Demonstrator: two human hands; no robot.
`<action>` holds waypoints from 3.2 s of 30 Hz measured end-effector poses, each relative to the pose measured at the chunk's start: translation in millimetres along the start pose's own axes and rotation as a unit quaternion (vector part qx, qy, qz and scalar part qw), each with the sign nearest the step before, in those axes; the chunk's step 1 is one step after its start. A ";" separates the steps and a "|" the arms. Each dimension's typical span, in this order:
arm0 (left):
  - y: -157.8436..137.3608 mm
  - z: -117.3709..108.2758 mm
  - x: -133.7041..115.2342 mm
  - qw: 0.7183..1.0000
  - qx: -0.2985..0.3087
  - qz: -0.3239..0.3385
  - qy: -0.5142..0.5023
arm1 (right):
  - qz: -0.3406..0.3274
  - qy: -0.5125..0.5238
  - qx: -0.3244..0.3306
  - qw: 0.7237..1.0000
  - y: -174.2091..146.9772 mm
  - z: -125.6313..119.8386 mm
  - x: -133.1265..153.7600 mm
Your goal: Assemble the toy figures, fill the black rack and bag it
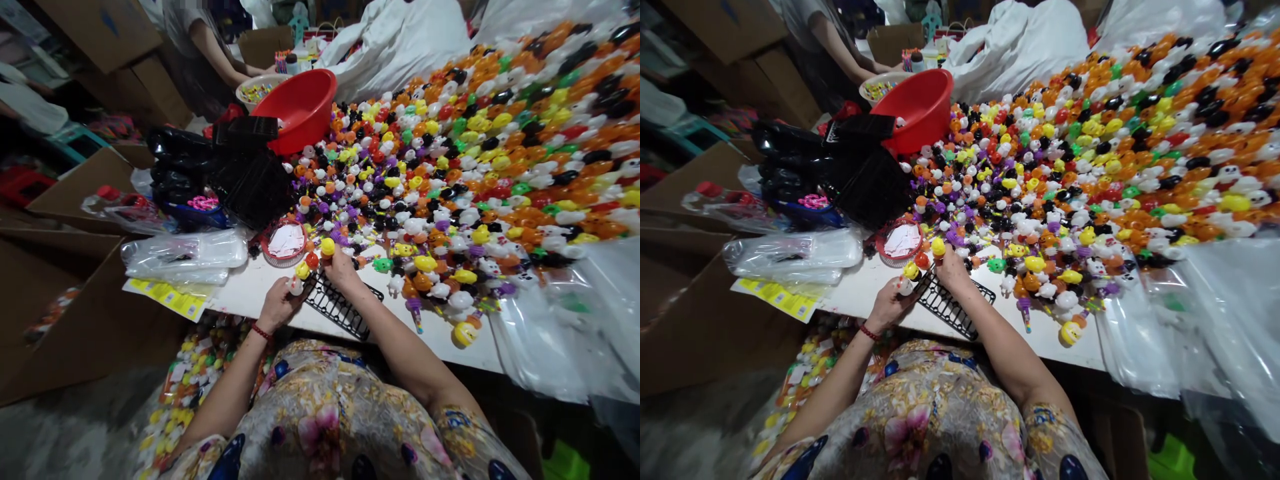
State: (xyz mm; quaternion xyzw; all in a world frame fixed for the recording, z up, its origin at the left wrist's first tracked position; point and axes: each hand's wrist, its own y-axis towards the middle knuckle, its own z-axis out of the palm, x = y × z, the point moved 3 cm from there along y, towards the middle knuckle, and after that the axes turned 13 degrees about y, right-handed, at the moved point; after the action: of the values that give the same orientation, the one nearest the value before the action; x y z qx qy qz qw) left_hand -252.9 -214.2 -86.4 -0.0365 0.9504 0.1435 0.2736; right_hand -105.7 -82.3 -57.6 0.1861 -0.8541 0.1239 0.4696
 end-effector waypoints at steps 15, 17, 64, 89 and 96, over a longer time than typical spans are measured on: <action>1.0 -2.8 -3.0 1.000 0.012 0.001 -0.019 | -0.062 -0.062 0.073 0.993 5.7 1.6 6.7; 0.5 -2.1 -2.3 1.000 0.012 -0.001 -0.023 | -0.061 -0.067 0.077 0.993 4.2 2.1 6.1; -0.4 10.8 -29.5 0.995 0.021 -0.046 0.085 | -0.035 0.048 0.070 0.996 -74.6 3.0 -10.1; -19.7 5.1 -20.1 0.999 0.006 -0.032 0.034 | 0.007 -0.262 -0.200 0.944 -173.4 -123.2 -84.0; -27.6 -41.0 -35.6 0.987 -0.153 -0.036 0.036 | 0.026 -0.099 -0.166 0.981 -159.3 -104.0 -65.8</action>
State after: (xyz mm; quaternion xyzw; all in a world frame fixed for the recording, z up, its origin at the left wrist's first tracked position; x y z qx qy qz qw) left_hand -239.5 -252.9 -41.3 -0.1168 0.9248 0.2756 0.2349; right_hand 74.3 -172.2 -52.6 0.0948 -0.9094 -0.0269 0.4041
